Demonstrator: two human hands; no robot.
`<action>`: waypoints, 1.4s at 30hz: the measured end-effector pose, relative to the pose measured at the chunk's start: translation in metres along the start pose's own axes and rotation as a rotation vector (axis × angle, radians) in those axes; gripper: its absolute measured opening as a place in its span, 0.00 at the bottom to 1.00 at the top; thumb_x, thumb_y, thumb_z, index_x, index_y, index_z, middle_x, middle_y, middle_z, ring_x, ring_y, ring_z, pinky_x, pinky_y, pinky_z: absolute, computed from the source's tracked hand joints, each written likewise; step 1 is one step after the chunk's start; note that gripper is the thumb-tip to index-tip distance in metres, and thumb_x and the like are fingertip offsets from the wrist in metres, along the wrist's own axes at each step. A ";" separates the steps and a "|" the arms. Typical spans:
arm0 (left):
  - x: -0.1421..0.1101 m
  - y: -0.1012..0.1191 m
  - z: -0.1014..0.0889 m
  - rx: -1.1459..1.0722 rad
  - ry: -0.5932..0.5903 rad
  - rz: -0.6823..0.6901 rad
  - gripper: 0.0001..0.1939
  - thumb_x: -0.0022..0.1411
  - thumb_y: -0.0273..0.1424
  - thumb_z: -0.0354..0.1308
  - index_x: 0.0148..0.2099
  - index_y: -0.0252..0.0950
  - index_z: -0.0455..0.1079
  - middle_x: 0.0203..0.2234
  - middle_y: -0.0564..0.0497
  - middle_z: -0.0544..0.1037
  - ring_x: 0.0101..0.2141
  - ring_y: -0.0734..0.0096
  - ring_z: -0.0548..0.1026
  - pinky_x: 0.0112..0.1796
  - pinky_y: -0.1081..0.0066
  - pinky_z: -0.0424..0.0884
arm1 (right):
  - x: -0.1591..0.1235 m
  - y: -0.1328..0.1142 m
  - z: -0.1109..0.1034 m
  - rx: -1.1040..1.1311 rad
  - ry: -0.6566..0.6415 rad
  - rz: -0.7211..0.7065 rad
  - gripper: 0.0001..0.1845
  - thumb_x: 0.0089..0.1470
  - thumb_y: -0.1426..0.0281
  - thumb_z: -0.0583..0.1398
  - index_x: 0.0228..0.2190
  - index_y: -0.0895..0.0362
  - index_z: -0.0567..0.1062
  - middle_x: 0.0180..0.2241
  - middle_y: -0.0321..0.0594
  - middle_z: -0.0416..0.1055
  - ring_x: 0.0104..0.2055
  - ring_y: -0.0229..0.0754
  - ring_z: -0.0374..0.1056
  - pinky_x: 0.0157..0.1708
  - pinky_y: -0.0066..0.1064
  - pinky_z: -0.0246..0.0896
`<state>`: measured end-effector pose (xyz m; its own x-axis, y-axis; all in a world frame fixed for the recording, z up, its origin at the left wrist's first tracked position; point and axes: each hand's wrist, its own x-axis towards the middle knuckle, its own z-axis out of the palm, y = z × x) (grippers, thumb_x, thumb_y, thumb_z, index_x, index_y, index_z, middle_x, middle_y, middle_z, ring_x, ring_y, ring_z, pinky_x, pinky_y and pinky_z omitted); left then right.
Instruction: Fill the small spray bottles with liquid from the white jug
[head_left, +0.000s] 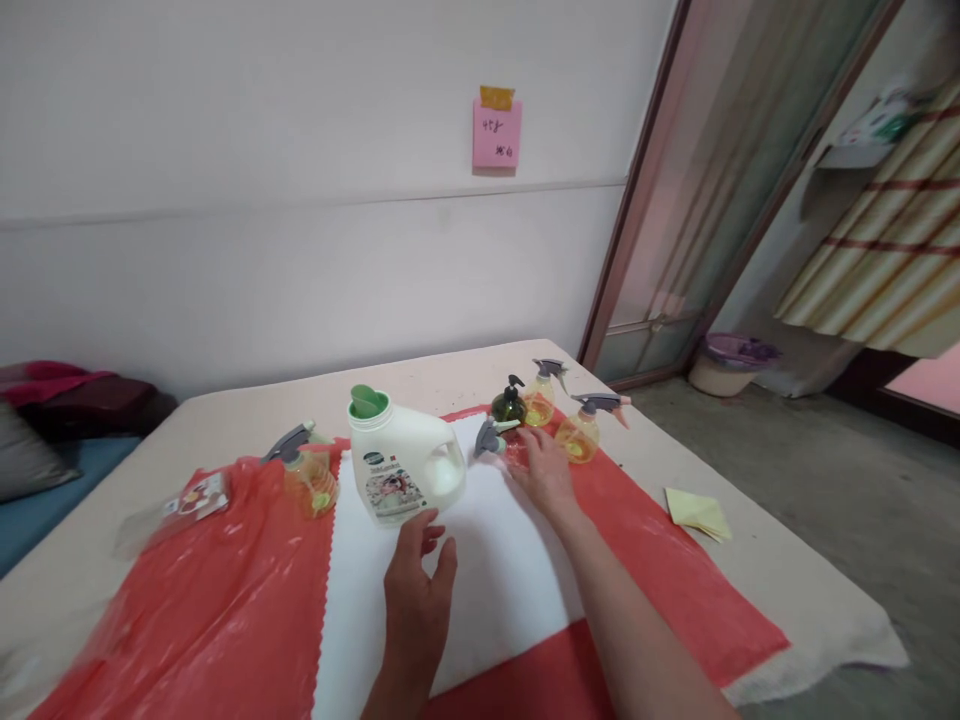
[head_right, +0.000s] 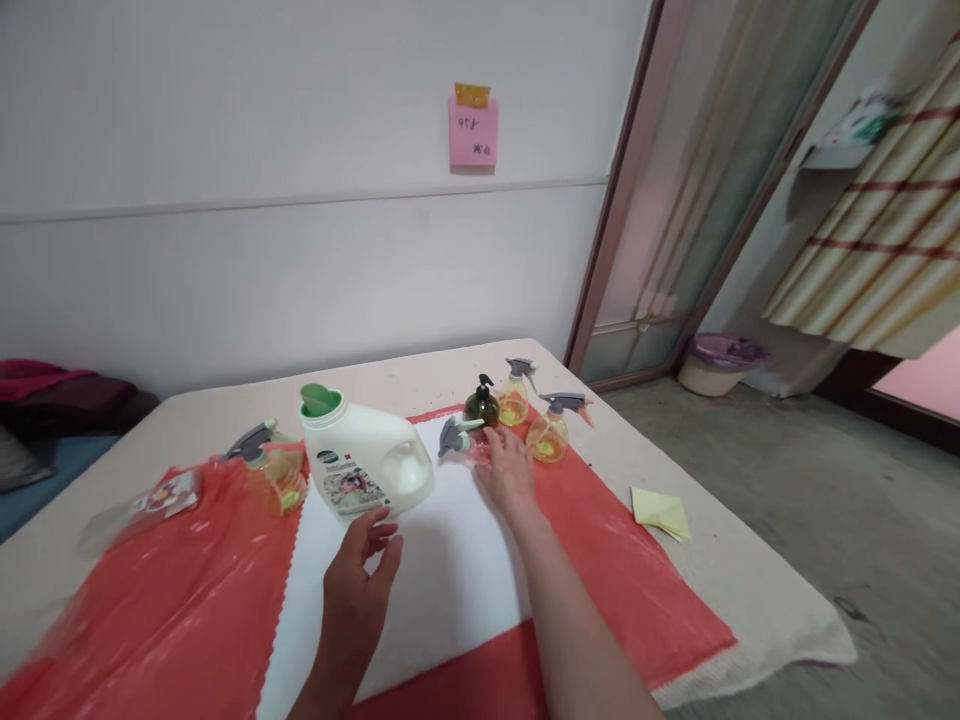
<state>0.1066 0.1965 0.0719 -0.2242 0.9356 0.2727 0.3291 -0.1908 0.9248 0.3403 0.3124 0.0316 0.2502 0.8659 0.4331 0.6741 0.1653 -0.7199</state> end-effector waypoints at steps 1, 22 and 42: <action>0.000 0.000 0.000 0.002 -0.018 0.013 0.17 0.60 0.39 0.60 0.49 0.39 0.74 0.38 0.45 0.80 0.39 0.59 0.79 0.43 0.58 0.75 | -0.001 -0.001 0.000 -0.003 -0.009 0.005 0.29 0.42 0.70 0.64 0.50 0.56 0.74 0.56 0.52 0.66 0.58 0.60 0.60 0.60 0.55 0.48; 0.018 0.032 -0.040 -0.248 -0.100 -0.050 0.14 0.58 0.40 0.62 0.44 0.40 0.77 0.39 0.48 0.82 0.41 0.57 0.81 0.44 0.61 0.76 | -0.076 -0.152 -0.030 0.739 -0.779 0.078 0.24 0.49 0.64 0.68 0.49 0.48 0.77 0.51 0.40 0.73 0.54 0.48 0.67 0.57 0.42 0.60; 0.041 0.036 -0.075 -0.663 0.187 -0.125 0.10 0.58 0.37 0.61 0.36 0.36 0.76 0.36 0.46 0.83 0.43 0.54 0.81 0.47 0.56 0.77 | -0.114 -0.165 0.013 1.449 -0.928 0.727 0.41 0.46 0.41 0.64 0.54 0.50 0.68 0.52 0.46 0.71 0.45 0.46 0.73 0.36 0.32 0.67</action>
<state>0.0406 0.2059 0.1359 -0.3972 0.9070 0.1397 -0.3251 -0.2815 0.9028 0.1917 0.1930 0.0940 -0.5647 0.8078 -0.1688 -0.5419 -0.5173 -0.6624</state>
